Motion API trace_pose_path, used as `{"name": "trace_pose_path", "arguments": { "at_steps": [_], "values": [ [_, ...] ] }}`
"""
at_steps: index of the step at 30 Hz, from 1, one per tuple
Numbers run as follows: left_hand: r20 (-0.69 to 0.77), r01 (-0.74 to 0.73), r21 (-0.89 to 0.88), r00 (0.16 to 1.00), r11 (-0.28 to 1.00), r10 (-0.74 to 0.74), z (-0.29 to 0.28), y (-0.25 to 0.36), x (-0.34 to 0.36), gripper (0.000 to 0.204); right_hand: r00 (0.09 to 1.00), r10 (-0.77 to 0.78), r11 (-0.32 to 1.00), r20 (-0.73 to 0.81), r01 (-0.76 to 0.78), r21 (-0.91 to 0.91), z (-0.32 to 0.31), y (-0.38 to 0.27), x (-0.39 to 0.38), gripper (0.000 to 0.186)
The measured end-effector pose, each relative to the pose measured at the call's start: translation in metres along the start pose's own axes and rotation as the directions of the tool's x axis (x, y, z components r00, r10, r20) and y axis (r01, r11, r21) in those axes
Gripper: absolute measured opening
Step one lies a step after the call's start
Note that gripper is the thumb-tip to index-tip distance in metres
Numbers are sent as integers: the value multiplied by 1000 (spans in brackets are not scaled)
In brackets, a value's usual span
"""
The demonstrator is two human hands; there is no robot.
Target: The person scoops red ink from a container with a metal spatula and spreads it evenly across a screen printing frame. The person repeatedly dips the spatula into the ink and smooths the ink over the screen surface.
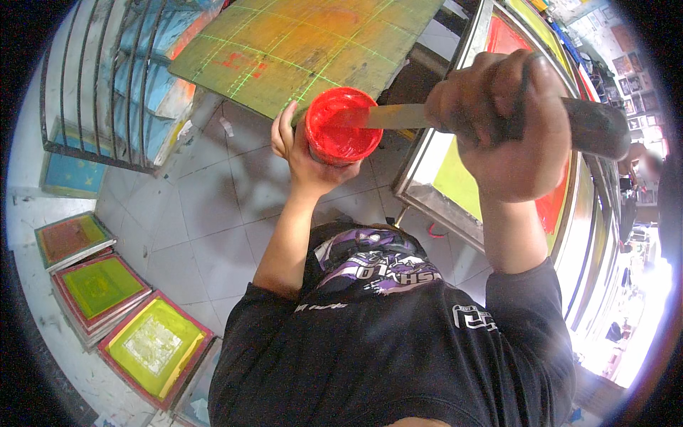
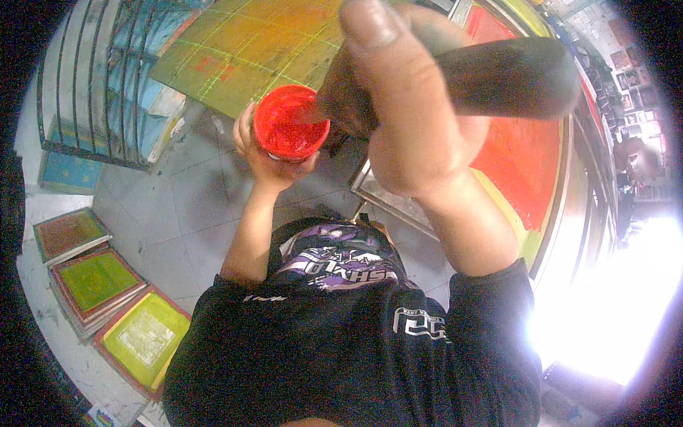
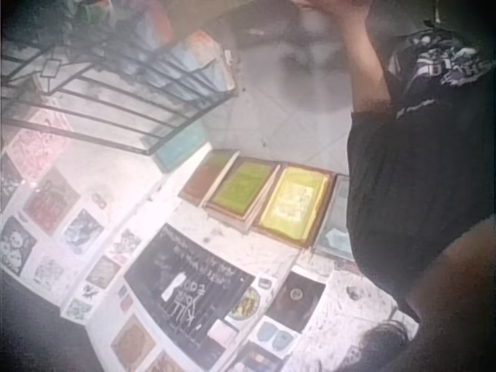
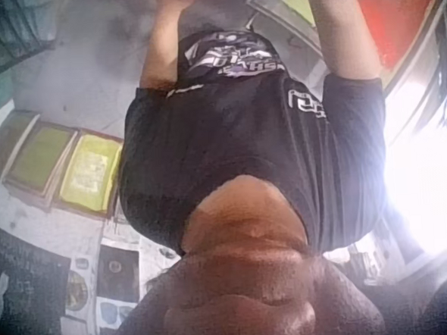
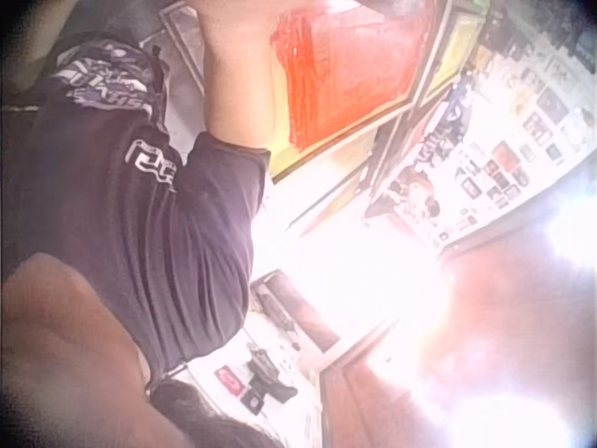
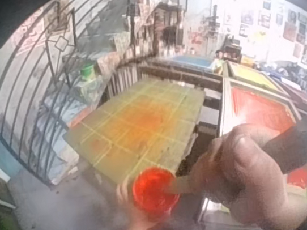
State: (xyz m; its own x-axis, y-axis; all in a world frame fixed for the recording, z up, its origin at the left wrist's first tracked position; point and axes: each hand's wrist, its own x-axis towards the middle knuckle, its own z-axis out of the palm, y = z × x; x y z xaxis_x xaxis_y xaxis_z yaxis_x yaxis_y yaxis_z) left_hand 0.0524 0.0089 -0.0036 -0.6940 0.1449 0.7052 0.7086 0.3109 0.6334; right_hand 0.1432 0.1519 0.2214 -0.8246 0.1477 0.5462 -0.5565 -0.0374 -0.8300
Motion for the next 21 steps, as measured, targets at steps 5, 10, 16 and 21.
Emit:
{"name": "trace_pose_path", "arguments": {
  "at_steps": [5, 10, 16, 21],
  "values": [
    [-11, -36, 34, 999, 999, 36, 2, -5, -3, 95, 991, -31, 998, 128, 25, 52, -5, -25, 4, 40],
    [5, -10, 18, 1000, 1000, 10, 3, -5, -3, 96, 994, -67, 995, 90, 59, 81, 2, -15, -4, 42],
    [-4, 1, 3, 1000, 1000, -1, 3, -7, -3, 95, 999, 25, 990, -45, -31, -139, 15, -3, -10, 41],
    [27, -14, 47, 1000, 999, 13, 2, -7, -4, 96, 987, -101, 984, 127, 80, 162, -3, -24, -1, 42]
  ]
}}
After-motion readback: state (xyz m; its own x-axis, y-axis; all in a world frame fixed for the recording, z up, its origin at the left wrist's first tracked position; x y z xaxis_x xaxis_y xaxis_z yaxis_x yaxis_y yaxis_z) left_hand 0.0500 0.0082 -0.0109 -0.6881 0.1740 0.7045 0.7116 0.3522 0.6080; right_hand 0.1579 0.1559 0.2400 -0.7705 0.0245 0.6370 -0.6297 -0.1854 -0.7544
